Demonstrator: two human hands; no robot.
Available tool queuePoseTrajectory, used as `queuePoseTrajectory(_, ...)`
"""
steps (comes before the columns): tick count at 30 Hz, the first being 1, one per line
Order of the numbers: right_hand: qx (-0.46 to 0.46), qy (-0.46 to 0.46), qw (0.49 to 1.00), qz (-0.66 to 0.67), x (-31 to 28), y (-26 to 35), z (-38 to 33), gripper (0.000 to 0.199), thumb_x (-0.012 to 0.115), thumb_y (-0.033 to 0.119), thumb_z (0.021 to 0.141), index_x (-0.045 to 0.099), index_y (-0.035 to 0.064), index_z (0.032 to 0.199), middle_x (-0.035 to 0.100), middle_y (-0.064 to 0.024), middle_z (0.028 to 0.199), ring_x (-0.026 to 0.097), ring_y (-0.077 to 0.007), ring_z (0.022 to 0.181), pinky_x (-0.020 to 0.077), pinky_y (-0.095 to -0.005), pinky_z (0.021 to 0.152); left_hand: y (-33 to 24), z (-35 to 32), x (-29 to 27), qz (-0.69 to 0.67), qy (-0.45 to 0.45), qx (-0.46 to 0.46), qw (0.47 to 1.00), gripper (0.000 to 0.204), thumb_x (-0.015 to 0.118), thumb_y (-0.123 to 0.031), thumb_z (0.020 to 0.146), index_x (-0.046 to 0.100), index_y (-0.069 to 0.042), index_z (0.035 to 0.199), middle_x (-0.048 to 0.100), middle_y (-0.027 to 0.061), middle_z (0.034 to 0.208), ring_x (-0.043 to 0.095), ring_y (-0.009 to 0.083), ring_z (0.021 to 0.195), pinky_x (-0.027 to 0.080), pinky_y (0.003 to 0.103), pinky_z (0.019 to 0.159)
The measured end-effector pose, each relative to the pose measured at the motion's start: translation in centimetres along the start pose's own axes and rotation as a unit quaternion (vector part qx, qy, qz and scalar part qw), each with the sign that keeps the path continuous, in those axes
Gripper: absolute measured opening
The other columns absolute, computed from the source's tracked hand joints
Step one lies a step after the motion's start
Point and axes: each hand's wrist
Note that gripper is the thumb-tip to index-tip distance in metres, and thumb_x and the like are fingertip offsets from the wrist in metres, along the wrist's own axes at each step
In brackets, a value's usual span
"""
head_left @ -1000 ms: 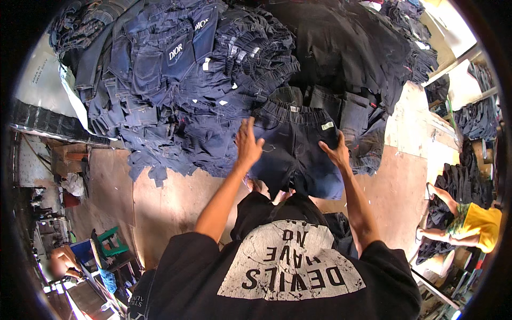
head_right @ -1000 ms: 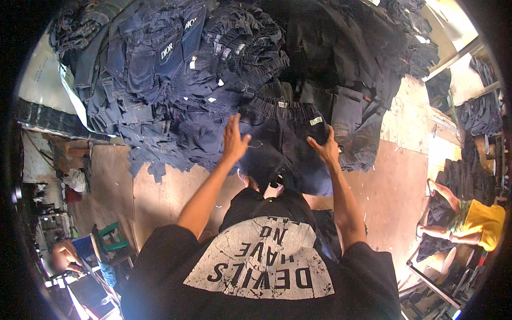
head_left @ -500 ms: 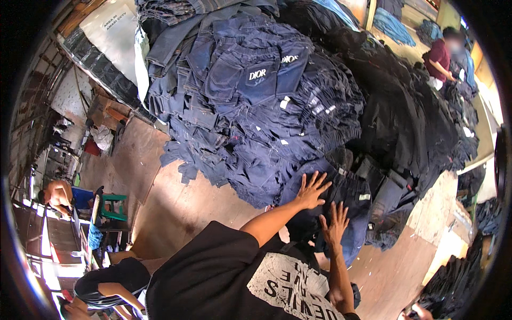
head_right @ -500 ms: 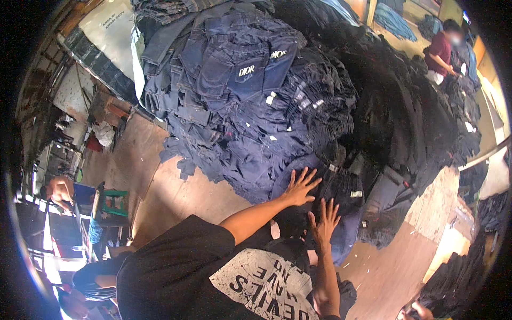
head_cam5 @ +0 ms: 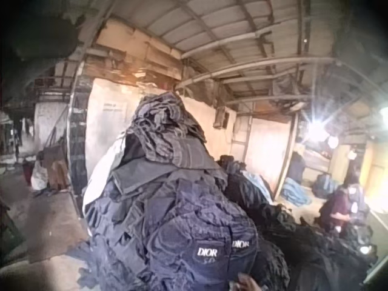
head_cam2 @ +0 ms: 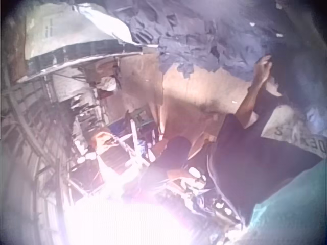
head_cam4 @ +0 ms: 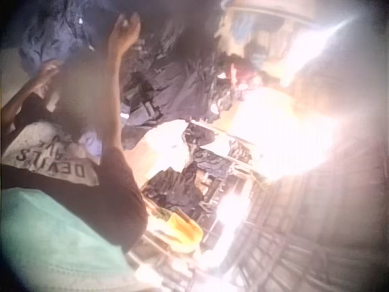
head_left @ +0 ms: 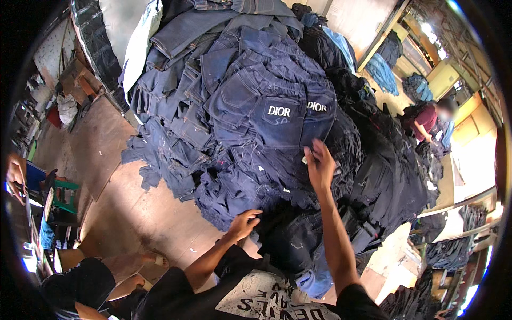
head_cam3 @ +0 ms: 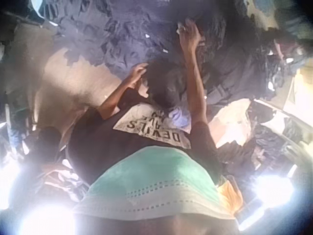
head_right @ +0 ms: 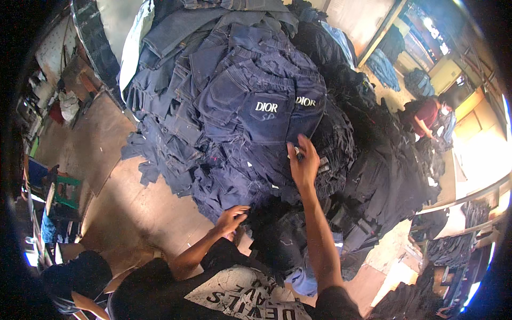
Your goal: The person repeatedly picks up dark-colored garments from a large pile, briefly unfolds or turns them over, and places them into a nearby round basket. The person continues this cycle throughout the clip, handling items one at a time.
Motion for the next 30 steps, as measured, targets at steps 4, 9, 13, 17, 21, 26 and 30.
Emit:
queuePoseTrajectory(4, 0.118, -0.003, 0.981, -0.156, 8.9, -1.0, 13.6, 0.087, 0.091, 0.040, 0.077, 0.055, -0.0076, 0.141, 0.064, -0.0296, 0.137, 0.066, -0.0419, 0.124, 0.0558, -0.0457, 0.101, 1.9, -0.7, -6.3, 0.006, -0.091, -0.003, 0.996, 0.039, 0.073, -0.018, 0.096, 0.069, -0.014, 0.134, 0.074, 0.0108, 0.129, 0.073, 0.0296, 0.117, 0.058, 0.042, 0.099)
queuePoseTrajectory(9, 0.172, -0.093, 0.961, -0.197, 13.7, -1.2, 17.7, 0.081, 0.095, 0.028, 0.067, 0.065, 0.0003, 0.137, 0.071, -0.0257, 0.128, 0.069, -0.0415, 0.119, 0.0533, -0.0456, 0.105, -1.1, 1.6, -12.3, -0.097, -0.188, 0.027, 0.977, 0.038, 0.077, -0.013, 0.094, 0.069, -0.009, 0.131, 0.074, 0.0132, 0.127, 0.074, 0.0312, 0.114, 0.059, 0.043, 0.096)
queuePoseTrajectory(13, -0.181, 0.027, 0.981, -0.059, 14.5, 5.6, 11.2, 0.056, 0.077, 0.000, 0.082, 0.066, 0.0045, 0.136, 0.072, -0.0204, 0.118, 0.069, -0.0422, 0.108, 0.0546, -0.0461, 0.096, -9.5, 7.4, -16.8, -0.225, -0.206, 0.080, 0.949, 0.050, 0.076, -0.012, 0.098, 0.056, -0.003, 0.143, 0.065, 0.0165, 0.140, 0.067, 0.0260, 0.120, 0.057, 0.040, 0.099)
queuePoseTrajectory(17, -0.304, 0.242, 0.919, -0.062, 12.9, 13.7, 0.6, 0.058, 0.071, -0.002, 0.087, 0.062, 0.0097, 0.143, 0.064, -0.0189, 0.109, 0.067, -0.0419, 0.100, 0.0582, -0.0470, 0.084, -18.6, 12.8, -19.7, -0.419, -0.100, 0.084, 0.899, 0.113, 0.085, -0.036, 0.090, 0.007, -0.019, 0.170, 0.041, 0.0232, 0.161, 0.051, 0.0359, 0.139, 0.048, 0.048, 0.111)
queuePoseTrajectory(21, -0.160, 0.312, 0.936, 0.023, 8.2, 16.1, -7.4, 0.049, 0.077, 0.005, 0.090, 0.066, 0.0096, 0.138, 0.069, -0.0141, 0.104, 0.072, -0.0342, 0.093, 0.0592, -0.0433, 0.076, -23.7, 11.6, -17.3, -0.261, -0.136, -0.031, 0.955, 0.083, 0.082, -0.012, 0.091, 0.040, -0.016, 0.163, 0.065, 0.0085, 0.138, 0.061, 0.0205, 0.126, 0.048, 0.035, 0.108)
queuePoseTrajectory(26, 0.143, 0.100, 0.962, 0.208, -2.0, 9.1, -14.1, 0.042, 0.081, 0.005, 0.088, 0.070, 0.0029, 0.129, 0.074, -0.0078, 0.119, 0.070, -0.0157, 0.096, 0.0551, -0.0288, 0.085, -26.9, 4.8, -14.1, -0.120, 0.026, -0.004, 0.992, 0.056, 0.078, -0.005, 0.093, 0.060, -0.005, 0.146, 0.071, 0.0043, 0.132, 0.063, 0.0169, 0.119, 0.045, 0.033, 0.110)
queuePoseTrajectory(30, 0.195, 0.078, 0.951, 0.228, -9.4, -0.9, -19.0, 0.091, 0.085, 0.008, 0.083, 0.038, 0.0109, 0.161, 0.055, -0.0110, 0.152, 0.052, -0.0245, 0.137, 0.0517, -0.0383, 0.101, -28.7, 2.1, -10.4, -0.061, 0.279, 0.170, 0.943, 0.055, 0.084, -0.003, 0.085, 0.067, -0.003, 0.137, 0.073, 0.0034, 0.127, 0.064, 0.0146, 0.116, 0.047, 0.032, 0.108)
Point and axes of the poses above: each hand's wrist, its own z-axis towards the middle knuckle, its own x-axis out of the palm, y = z × x
